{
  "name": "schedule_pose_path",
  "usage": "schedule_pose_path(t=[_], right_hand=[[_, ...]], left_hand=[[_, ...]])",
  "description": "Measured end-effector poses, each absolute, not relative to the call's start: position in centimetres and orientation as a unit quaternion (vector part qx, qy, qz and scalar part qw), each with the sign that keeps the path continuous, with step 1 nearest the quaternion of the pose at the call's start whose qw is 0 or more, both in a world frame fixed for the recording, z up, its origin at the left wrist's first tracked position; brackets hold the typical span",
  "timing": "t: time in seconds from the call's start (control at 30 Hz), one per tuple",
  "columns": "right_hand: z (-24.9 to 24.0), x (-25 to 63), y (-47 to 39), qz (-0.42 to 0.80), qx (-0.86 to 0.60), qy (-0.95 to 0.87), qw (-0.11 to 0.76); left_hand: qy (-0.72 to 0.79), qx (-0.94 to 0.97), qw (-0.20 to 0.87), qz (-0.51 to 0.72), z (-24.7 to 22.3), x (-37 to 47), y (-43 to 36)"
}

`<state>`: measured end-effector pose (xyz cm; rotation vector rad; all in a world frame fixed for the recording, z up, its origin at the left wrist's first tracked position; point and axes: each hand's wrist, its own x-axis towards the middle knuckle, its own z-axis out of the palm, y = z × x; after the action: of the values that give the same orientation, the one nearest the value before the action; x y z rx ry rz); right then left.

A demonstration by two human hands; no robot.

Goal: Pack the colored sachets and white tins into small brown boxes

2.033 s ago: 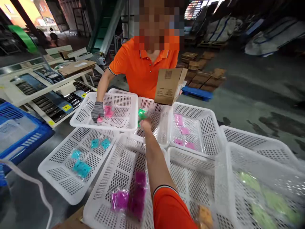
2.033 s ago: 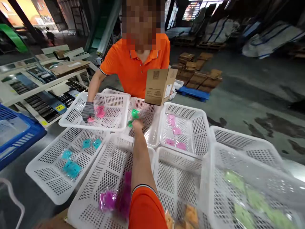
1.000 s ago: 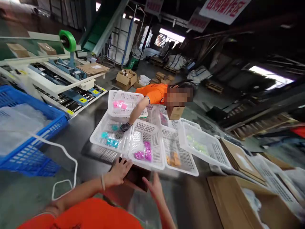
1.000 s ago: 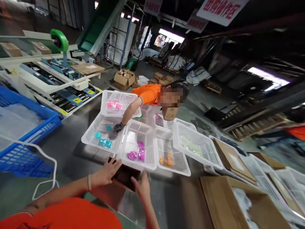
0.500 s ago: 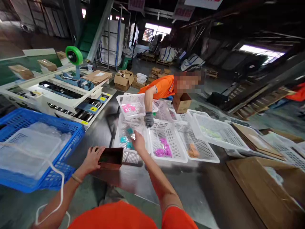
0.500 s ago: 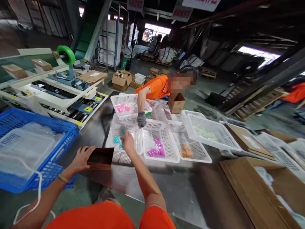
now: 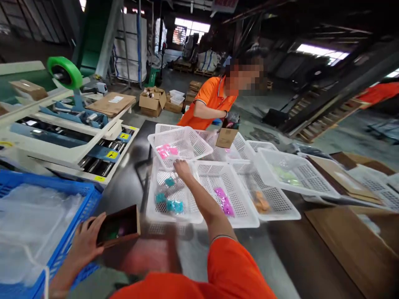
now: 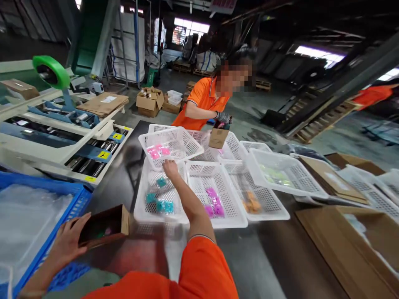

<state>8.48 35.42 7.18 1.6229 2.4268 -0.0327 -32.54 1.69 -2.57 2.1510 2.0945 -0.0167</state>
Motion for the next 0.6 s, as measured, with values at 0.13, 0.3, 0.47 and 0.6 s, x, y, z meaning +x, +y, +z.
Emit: schedule_pose_path(t=[0.13, 0.3, 0.47, 0.6], right_hand=[[6.2, 12.7, 32.8, 0.001, 0.585, 0.797, 0.148], [6.1, 19.4, 31.9, -0.003, 0.660, 0.731, 0.173], [5.8, 20.0, 31.5, -0.004, 0.716, 0.684, 0.136], [5.4, 14.2, 34.4, 0.002, 0.704, 0.710, -0.002]], left_hand=[[0.690, 0.722, 0.052, 0.009, -4.3, -33.2, 1.5], [0.698, 0.714, 0.037, 0.031, -6.2, -34.6, 2.1], [0.670, 0.742, 0.014, 0.014, -5.5, -36.0, 4.5], [0.670, 0.743, 0.009, 0.008, -4.7, -35.5, 5.2]])
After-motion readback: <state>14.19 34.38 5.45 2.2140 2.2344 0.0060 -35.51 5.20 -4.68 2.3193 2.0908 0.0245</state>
